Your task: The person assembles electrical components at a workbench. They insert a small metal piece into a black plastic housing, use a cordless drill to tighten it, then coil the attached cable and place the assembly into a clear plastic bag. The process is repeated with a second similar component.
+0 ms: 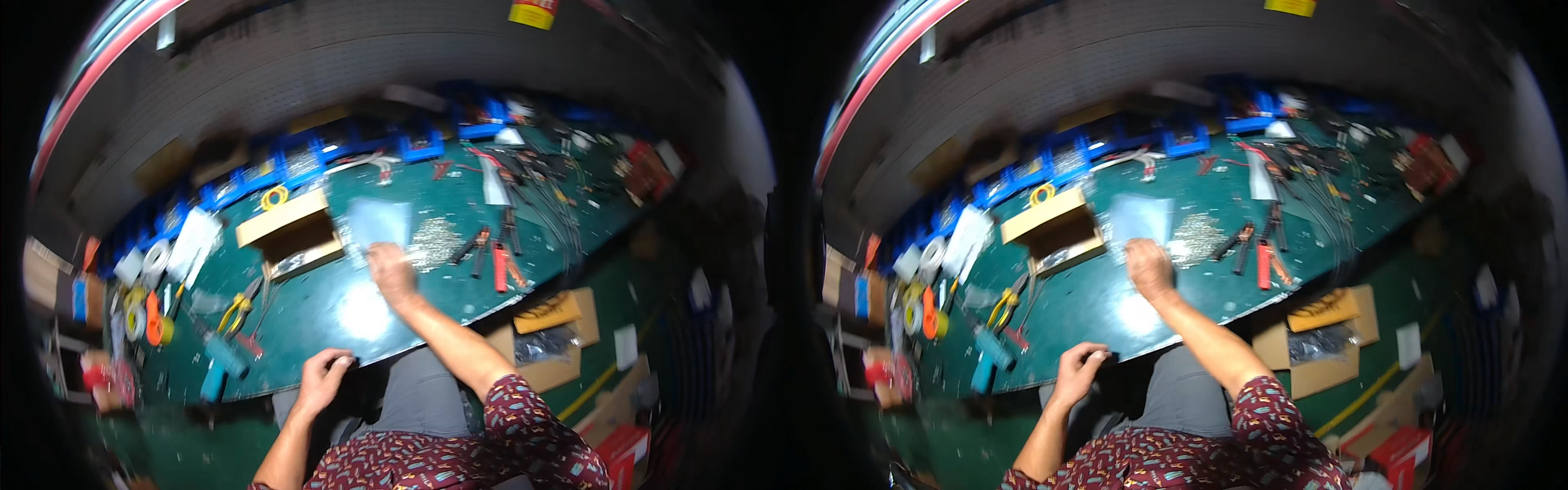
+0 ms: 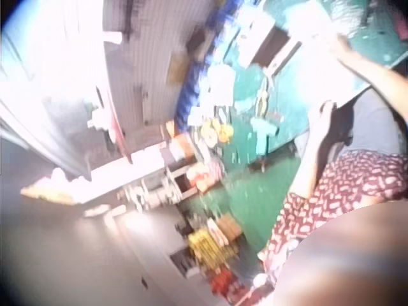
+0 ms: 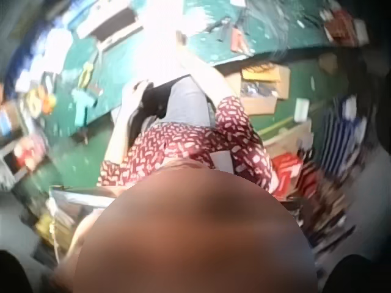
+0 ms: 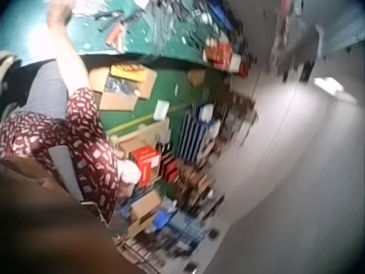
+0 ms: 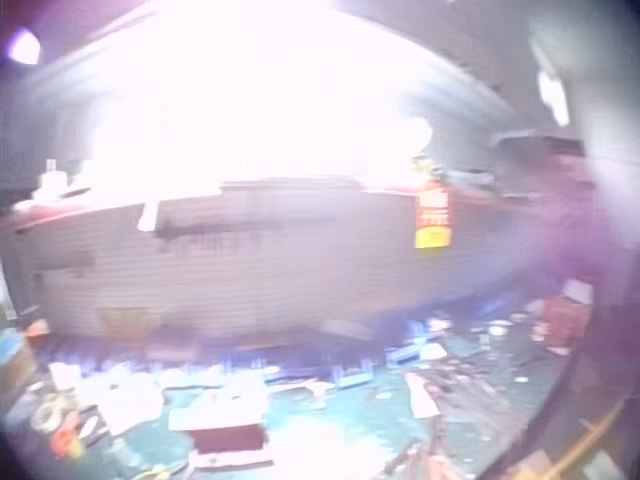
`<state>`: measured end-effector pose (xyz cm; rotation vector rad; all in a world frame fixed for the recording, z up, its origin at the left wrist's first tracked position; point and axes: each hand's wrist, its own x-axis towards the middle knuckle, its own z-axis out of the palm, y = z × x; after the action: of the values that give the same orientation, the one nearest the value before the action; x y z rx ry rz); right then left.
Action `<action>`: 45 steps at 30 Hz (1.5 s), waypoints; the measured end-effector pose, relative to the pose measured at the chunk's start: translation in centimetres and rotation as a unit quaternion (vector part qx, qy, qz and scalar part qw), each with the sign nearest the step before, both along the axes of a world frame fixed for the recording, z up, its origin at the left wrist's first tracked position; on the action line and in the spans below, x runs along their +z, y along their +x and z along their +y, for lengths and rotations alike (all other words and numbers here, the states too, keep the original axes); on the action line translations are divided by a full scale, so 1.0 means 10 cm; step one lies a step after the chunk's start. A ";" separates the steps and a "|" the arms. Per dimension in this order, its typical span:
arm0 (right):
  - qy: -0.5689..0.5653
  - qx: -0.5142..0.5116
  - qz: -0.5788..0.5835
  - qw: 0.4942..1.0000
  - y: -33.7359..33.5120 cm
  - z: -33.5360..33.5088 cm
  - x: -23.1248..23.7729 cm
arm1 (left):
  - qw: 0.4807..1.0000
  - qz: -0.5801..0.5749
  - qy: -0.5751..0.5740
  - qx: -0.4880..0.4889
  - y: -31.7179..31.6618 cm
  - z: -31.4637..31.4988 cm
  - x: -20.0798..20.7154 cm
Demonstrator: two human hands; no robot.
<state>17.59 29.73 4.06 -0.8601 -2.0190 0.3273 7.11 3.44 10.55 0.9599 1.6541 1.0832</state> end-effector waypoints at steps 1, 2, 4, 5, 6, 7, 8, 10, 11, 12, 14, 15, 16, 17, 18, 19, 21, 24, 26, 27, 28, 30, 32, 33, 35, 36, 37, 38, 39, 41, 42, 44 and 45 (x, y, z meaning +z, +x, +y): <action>-0.038 0.024 0.037 0.998 0.04 -0.16 0.32 | 0.999 -0.026 0.010 0.031 -0.03 0.03 -0.08; -0.047 0.056 0.096 0.993 0.09 -0.26 0.44 | 0.997 -0.049 0.019 0.060 -0.05 0.12 -0.14; -0.057 0.106 0.122 0.985 0.19 -0.53 0.54 | 0.989 -0.119 0.021 0.083 -0.09 0.33 -0.18; -0.062 0.128 0.125 0.982 0.22 -0.67 0.50 | 0.979 -0.174 0.026 0.101 -0.07 0.43 -0.18; -0.072 0.160 0.122 0.977 0.26 -0.79 0.48 | 0.966 -0.227 0.030 0.121 -0.05 0.52 -0.17; -0.141 0.180 0.086 0.970 0.26 -0.92 0.36 | 0.952 -0.271 0.026 0.138 -0.08 0.60 -0.29; -0.158 0.211 0.034 0.964 0.28 -0.97 0.26 | 0.953 -0.275 0.019 0.129 -0.11 0.66 -0.33; -0.154 0.241 0.008 0.958 0.36 -1.02 0.29 | 0.955 -0.274 -0.007 0.115 -0.13 0.78 -0.38; -0.158 0.217 0.018 0.963 0.47 -0.98 0.30 | 0.953 -0.261 -0.023 0.149 -0.10 0.80 -0.43; -0.159 0.186 0.048 0.968 0.61 -0.84 0.25 | 0.951 -0.249 -0.037 0.181 -0.05 0.82 -0.48; -0.100 0.084 0.062 0.989 0.95 -0.40 0.52 | 0.939 -0.244 -0.048 0.237 -0.01 0.83 -0.52; -0.106 -0.006 0.035 0.994 1.19 -0.14 0.54 | 0.943 -0.242 -0.039 0.226 -0.03 0.79 -0.58; -0.127 -0.070 0.077 0.986 1.43 0.16 0.51 | 0.947 -0.238 -0.033 0.213 -0.07 0.72 -0.66; -0.124 -0.125 0.068 0.982 1.67 0.42 0.63 | 0.947 -0.236 -0.032 0.218 -0.11 0.65 -0.73; -0.074 -0.178 0.039 0.980 2.05 0.76 0.52 | 0.947 -0.235 -0.039 0.216 -0.09 0.65 -0.72; -0.057 -0.230 -0.005 0.972 2.43 1.04 0.44 | 0.950 -0.227 -0.029 0.213 -0.09 0.65 -0.71; -0.082 -0.320 -0.090 0.939 2.98 1.41 0.36 | 0.954 -0.214 0.013 0.207 -0.08 0.65 -0.66; -0.186 -0.375 -0.220 0.881 3.44 1.76 0.33 | 0.956 -0.210 0.076 0.187 -0.13 0.63 -0.72; -0.219 -0.400 -0.278 0.845 3.47 1.89 0.28 | 0.953 -0.178 0.061 0.237 0.08 0.67 -0.39; -0.232 -0.403 -0.298 0.834 3.39 1.88 0.35 | 0.950 -0.160 0.053 0.264 0.16 0.68 -0.26; -0.244 -0.406 -0.317 0.821 3.33 1.89 0.40 | 0.953 -0.147 0.045 0.260 0.13 0.65 -0.32; -0.243 -0.337 -0.228 0.881 3.40 1.99 0.40 | 0.961 -0.125 0.026 0.247 0.06 0.53 -0.44; -0.235 -0.262 -0.049 0.935 3.50 2.01 0.41 | 0.961 -0.066 0.043 0.264 0.09 0.49 -0.44; -0.176 -0.230 -0.004 0.957 3.63 2.04 0.34 | 0.966 -0.038 0.050 0.250 0.10 0.49 -0.41; -0.424 -0.142 0.182 0.876 3.43 1.83 0.82 | 0.967 0.011 0.096 0.236 0.16 0.43 -0.33; -0.498 -0.095 0.258 0.822 3.29 1.68 1.15 | 0.970 0.023 0.111 0.215 0.18 0.38 -0.35; -0.503 -0.038 0.285 0.815 3.38 1.59 1.32 | 0.978 0.021 0.120 0.169 0.30 0.44 -0.21; -0.503 -0.014 0.305 0.809 3.47 1.51 1.44 | 0.984 0.019 0.127 0.123 0.45 0.52 -0.04; -0.500 -0.014 0.303 0.812 3.49 1.43 1.64 | 0.990 0.023 0.118 0.080 0.54 0.59 -0.01; -0.493 0.009 0.306 0.814 3.48 1.24 2.04 | 0.985 0.048 0.157 -0.050 0.75 0.79 0.10; -0.486 0.026 0.312 0.816 3.49 1.13 2.21 | 0.973 0.089 0.177 -0.117 0.91 0.94 0.27; -0.481 0.067 0.359 0.797 3.53 0.93 2.53 | 0.961 0.025 0.179 -0.209 1.24 1.18 0.37; -0.486 0.093 0.375 0.784 3.46 0.76 2.71 | 0.940 0.051 0.223 -0.254 1.39 1.32 0.40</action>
<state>52.23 37.32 31.13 -0.8887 -1.0769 1.6420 20.99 16.59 14.57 1.6548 1.1464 1.0704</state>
